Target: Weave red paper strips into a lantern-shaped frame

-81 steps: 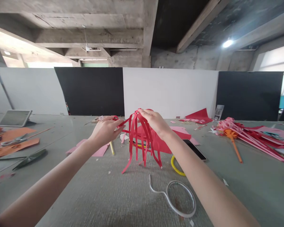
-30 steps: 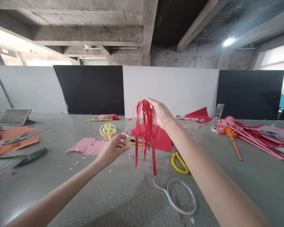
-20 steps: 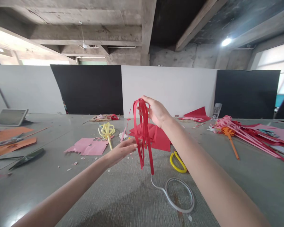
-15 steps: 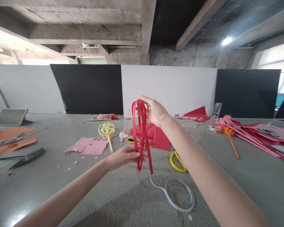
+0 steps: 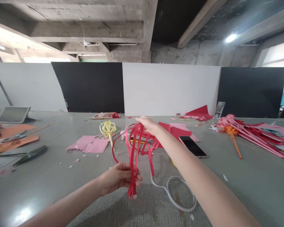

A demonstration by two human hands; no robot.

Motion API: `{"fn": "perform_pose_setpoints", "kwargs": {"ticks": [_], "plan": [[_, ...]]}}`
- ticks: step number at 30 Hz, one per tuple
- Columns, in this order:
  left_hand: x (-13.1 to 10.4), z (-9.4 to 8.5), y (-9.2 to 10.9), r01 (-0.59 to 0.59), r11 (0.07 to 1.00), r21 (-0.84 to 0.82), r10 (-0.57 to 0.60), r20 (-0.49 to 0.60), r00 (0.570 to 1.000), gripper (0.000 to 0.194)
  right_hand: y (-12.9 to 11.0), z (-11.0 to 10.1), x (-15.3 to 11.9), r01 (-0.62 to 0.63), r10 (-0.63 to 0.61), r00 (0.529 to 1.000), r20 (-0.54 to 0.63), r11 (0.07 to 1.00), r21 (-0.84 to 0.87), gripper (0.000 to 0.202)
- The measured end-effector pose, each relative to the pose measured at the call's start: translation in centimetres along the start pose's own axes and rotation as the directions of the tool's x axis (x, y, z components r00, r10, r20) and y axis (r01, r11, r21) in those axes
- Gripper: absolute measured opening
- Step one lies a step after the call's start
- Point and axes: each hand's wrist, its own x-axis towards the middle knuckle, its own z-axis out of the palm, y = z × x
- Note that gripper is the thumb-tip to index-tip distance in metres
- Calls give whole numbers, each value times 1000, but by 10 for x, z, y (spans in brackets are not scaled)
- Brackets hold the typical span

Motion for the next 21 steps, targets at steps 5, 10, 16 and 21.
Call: {"fn": "perform_pose_setpoints", "kwargs": {"ticks": [5,10,16,21], "plan": [[3,-9,-8,-16,999,-52,9,-119,993,14,29,-10,-5,-164,156,986,-51,943,-288,38],[-1,-10,-13,71,997,-9,-71,-161,984,12,49,-35,-1,-184,171,983,-67,915,-360,60],[-10,-6,-19,138,982,129,-123,-117,985,12,63,-56,5,-64,73,996,49,984,-165,57],[-15,-3,-28,187,974,132,-171,-124,978,14,77,-57,8,-48,51,990,131,999,-23,55]]}}
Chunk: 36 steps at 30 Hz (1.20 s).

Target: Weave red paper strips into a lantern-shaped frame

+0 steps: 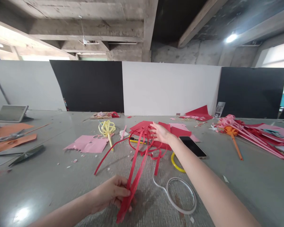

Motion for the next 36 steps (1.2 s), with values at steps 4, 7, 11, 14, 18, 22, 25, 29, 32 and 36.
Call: {"fn": "perform_pose_setpoints", "kwargs": {"ticks": [4,7,11,14,18,22,25,29,32,36], "plan": [[-5,2,2,34,998,44,-33,-9,999,14,7,5,4,33,-33,999,-6,999,28,48],[-10,-4,18,31,981,190,-24,-40,999,15,5,11,5,58,-58,998,-28,998,9,43],[-8,-21,51,12,935,354,29,-112,993,20,-3,22,1,101,-101,995,-14,995,-28,40],[7,-29,70,-92,935,343,192,-270,943,27,-9,30,-2,140,-140,990,-2,989,-57,34],[37,-25,81,-221,946,239,299,-371,879,35,-13,38,-3,202,-204,979,-12,972,-118,30],[63,-13,85,-351,933,82,356,-363,861,34,-14,39,-1,267,-278,960,-25,943,-199,35],[75,-11,85,-424,905,-29,388,-351,852,25,-14,37,-3,290,-307,951,-31,922,-255,41],[85,-18,81,-473,877,-86,408,-389,826,17,-11,35,-8,292,-318,947,-41,908,-299,46],[88,-22,77,-462,880,-111,392,-380,838,17,-7,36,-8,282,-313,948,-50,904,-321,50],[80,-24,74,-406,902,-147,351,-299,887,16,1,38,-1,255,-310,945,-106,898,-358,55]]}}
